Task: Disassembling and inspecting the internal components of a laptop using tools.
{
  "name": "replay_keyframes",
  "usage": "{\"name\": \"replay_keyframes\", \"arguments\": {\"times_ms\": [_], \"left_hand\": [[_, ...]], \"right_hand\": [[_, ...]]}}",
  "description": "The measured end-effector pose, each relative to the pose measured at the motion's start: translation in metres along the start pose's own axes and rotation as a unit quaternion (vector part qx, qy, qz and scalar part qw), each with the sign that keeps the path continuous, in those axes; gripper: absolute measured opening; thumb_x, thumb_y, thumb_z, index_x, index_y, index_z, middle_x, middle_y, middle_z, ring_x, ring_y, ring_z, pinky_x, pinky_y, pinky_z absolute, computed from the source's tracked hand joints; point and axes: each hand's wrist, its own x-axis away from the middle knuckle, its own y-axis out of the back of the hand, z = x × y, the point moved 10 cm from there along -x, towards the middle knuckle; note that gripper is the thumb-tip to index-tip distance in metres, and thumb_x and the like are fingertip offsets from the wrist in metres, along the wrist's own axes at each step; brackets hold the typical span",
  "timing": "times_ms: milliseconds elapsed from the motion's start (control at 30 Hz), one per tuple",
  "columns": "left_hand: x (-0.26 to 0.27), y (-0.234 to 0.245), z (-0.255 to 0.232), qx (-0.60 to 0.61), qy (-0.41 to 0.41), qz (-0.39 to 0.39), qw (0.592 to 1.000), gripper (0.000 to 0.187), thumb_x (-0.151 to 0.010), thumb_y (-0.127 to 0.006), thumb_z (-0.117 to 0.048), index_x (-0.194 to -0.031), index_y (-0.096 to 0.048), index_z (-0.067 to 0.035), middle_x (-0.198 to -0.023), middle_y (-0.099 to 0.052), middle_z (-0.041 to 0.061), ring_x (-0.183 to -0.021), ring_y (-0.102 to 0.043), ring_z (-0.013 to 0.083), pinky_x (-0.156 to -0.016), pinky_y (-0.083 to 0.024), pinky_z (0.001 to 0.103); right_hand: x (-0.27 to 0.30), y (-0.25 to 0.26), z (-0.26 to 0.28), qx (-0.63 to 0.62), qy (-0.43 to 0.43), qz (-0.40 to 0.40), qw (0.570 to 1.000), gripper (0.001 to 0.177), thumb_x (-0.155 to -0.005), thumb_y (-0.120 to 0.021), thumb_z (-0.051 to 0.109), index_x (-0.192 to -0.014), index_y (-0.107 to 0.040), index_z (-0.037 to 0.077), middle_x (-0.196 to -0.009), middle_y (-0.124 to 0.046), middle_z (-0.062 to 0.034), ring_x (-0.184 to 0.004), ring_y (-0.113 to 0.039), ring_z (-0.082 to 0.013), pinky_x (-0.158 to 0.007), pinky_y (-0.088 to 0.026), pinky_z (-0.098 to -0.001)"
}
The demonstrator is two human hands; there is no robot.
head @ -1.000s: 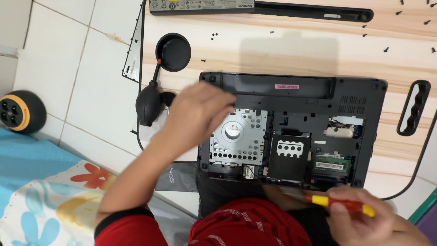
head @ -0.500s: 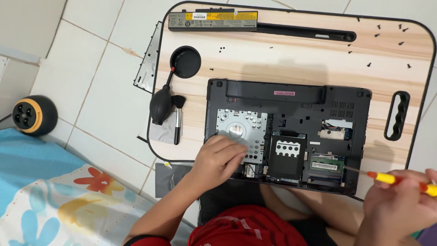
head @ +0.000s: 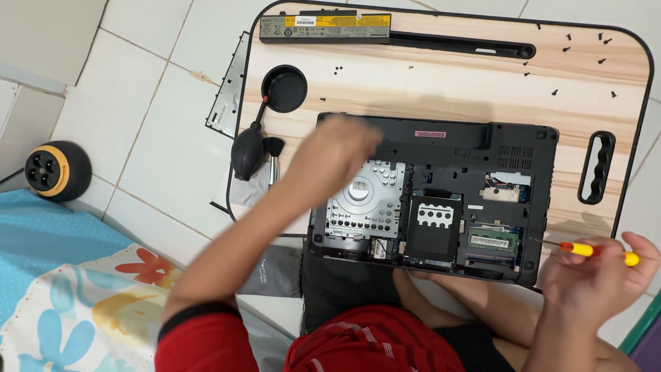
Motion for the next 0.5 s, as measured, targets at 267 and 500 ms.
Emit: {"name": "replay_keyframes", "arguments": {"times_ms": [267,500], "left_hand": [[-0.12,-0.066,0.066,-0.102,-0.056,0.033,0.993,0.01,-0.082,-0.07,-0.002,-0.093,-0.07,-0.003,-0.098,-0.068,0.015,-0.096,-0.067,0.0377,-0.078,-0.055,0.048],[-0.125,-0.114,0.083,-0.164,-0.07,0.051,0.983,0.009,-0.075,-0.069,0.003,-0.081,-0.07,-0.004,-0.09,-0.067,0.017,-0.083,-0.069,0.0371,-0.069,-0.057,0.045]], "right_hand": [[-0.006,0.014,-0.008,-0.028,-0.014,-0.022,0.999,0.019,-0.121,-0.053,-0.001,-0.133,-0.044,0.009,-0.086,-0.059,-0.0108,-0.066,-0.053,-0.0148,-0.059,-0.047,-0.022],[-0.013,0.054,-0.014,-0.013,0.019,0.05,0.998,0.025,-0.122,-0.054,0.004,-0.142,-0.04,0.001,-0.093,-0.057,-0.0156,-0.074,-0.054,-0.0191,-0.069,-0.051,-0.0268]]}}
